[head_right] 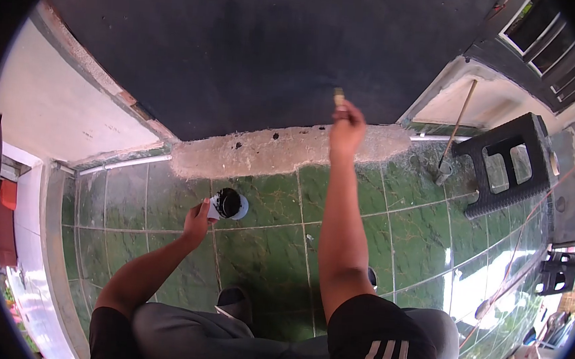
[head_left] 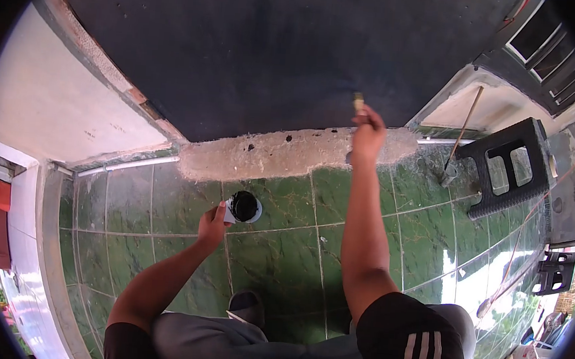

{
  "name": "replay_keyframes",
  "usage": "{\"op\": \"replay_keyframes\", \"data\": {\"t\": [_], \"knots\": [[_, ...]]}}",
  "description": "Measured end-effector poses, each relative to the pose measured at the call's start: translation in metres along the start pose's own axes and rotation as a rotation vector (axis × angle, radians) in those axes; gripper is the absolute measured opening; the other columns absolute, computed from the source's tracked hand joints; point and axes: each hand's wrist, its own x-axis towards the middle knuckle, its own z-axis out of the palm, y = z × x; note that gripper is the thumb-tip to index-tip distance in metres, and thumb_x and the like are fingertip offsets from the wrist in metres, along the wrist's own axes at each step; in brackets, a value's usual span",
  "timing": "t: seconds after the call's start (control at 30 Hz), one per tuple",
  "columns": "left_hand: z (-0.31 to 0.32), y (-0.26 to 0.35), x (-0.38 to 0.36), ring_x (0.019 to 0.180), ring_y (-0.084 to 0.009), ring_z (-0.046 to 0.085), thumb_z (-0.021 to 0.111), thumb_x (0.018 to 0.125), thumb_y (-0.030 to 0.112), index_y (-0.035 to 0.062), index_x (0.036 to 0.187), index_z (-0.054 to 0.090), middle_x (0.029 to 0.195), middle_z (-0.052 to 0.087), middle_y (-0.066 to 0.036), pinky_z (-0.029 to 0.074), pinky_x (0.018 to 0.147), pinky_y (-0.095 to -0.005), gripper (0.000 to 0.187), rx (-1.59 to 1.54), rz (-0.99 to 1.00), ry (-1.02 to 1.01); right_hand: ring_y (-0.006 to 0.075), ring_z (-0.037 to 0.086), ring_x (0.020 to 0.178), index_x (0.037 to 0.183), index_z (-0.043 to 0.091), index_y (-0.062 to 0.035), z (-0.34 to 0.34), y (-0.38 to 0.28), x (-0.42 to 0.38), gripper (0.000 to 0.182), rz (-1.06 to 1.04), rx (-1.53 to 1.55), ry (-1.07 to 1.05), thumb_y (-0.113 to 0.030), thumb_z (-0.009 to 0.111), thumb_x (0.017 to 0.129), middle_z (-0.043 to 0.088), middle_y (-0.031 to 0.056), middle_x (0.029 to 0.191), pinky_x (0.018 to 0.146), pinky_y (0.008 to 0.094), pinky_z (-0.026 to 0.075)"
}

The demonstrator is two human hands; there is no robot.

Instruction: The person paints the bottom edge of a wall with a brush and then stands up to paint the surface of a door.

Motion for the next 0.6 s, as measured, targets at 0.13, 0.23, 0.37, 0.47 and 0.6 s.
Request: {"op": "replay_keyframes", "data": {"t": [0.13,0.23,0.37,0.47,0.6], "knots": [[-0.004,0.004,0.0,0.068,-0.0152,0.064,0.044,0.103,0.047,-0.0036,0.098,0.068,0.08,0.068,-0.009,0.051,0.063,-0.029,0.056,0.049,-0.008,-0.001,0.0119,0.056,0.079,0.107,0.064,-0.0012,-0.017,0.0,0.034,0.013,-0.135,0.051,0.35,-0.002,0.057,0.096,0.061,0.0041,0.088,0.071,0.0286,0.047],[-0.001,-0.003,0.006,0.068,-0.0161,0.064,0.044,0.103,0.046,-0.0039,0.098,0.067,0.08,0.068,-0.01,0.053,0.062,-0.0304,0.055,0.064,0.002,0.003,0.0152,0.057,0.084,0.108,0.061,-0.0015,0.007,0.021,0.018,0.012,-0.267,0.03,0.178,-0.004,0.056,0.097,0.061,0.0066,0.095,0.076,0.0319,0.048],[0.008,0.004,0.014,0.068,-0.0171,0.064,0.044,0.104,0.042,-0.0046,0.097,0.067,0.08,0.067,-0.011,0.054,0.061,-0.0322,0.053,0.051,0.024,0.008,0.0102,0.055,0.08,0.108,0.066,-0.0047,0.048,0.005,-0.061,0.014,-0.225,-0.106,-0.495,-0.004,0.061,0.095,0.061,0.0007,0.089,0.074,0.0243,0.047],[0.023,0.02,0.012,0.068,-0.0173,0.064,0.046,0.104,0.039,-0.0043,0.095,0.067,0.08,0.066,-0.011,0.054,0.061,-0.0319,0.049,0.021,0.035,0.042,0.0111,0.058,0.08,0.105,0.07,-0.0037,0.038,-0.012,-0.053,0.014,-0.052,-0.192,-0.701,-0.007,0.062,0.094,0.065,0.0025,0.087,0.075,0.0265,0.049],[0.034,0.014,0.018,0.065,-0.0163,0.062,0.048,0.103,0.039,-0.002,0.088,0.066,0.076,0.063,-0.008,0.051,0.058,-0.0323,0.047,-0.012,0.066,0.034,0.0102,0.06,0.074,0.104,0.073,-0.0052,-0.027,-0.059,0.039,0.015,0.043,-0.269,-0.466,-0.011,0.065,0.093,0.068,0.0029,0.081,0.069,0.0267,0.049]]}}
